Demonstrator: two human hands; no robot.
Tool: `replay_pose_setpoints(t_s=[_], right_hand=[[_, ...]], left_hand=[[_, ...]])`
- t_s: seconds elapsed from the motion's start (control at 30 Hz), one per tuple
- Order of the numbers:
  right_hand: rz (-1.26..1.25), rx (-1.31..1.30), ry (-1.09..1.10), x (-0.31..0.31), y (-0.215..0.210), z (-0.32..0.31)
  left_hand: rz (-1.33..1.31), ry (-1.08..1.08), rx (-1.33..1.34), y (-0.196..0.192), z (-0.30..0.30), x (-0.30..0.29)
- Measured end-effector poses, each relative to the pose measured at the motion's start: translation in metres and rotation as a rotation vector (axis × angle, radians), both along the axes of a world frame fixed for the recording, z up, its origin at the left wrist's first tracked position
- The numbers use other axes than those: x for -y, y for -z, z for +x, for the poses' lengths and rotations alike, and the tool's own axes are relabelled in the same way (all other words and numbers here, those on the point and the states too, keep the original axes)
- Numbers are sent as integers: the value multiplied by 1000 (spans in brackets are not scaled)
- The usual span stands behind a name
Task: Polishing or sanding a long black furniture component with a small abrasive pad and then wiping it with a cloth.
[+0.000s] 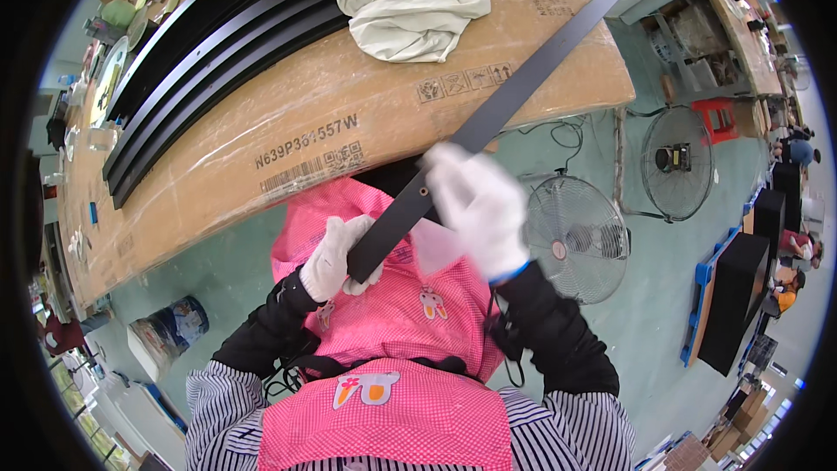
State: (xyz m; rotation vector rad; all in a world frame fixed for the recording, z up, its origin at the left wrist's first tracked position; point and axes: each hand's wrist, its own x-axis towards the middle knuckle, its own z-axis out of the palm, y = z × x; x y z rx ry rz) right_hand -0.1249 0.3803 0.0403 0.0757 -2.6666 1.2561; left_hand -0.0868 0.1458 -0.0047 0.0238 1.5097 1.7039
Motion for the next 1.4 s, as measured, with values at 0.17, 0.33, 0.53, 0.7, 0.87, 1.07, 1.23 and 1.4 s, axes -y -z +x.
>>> replay_pose_setpoints(t_s=[0.17,0.33,0.53,0.7,0.87,1.07,1.23,1.4], right_hand=[[147,-128,-129,7,15,20],[112,19,-541,33,21,81],[-73,184,305,-13,13,-5],[153,-117,-378,39,12,61],[29,99,-413,14,29,63],[-236,140,95,-12,27,8],[87,10,-611,38,14,64],[-26,139,-356,-19,19,20]], left_hand=[[115,-40,108,0,4,-2],[24,-69,49,-6,2,-4],[91,1,40,-1,4,-5],[66,-46,19,6,6,-3],[15,-17,14,6,5,1],[98,27,-10,9,0,3],[-36,-49,-14,14,1,3],[13,-54,-19,13,0,2]])
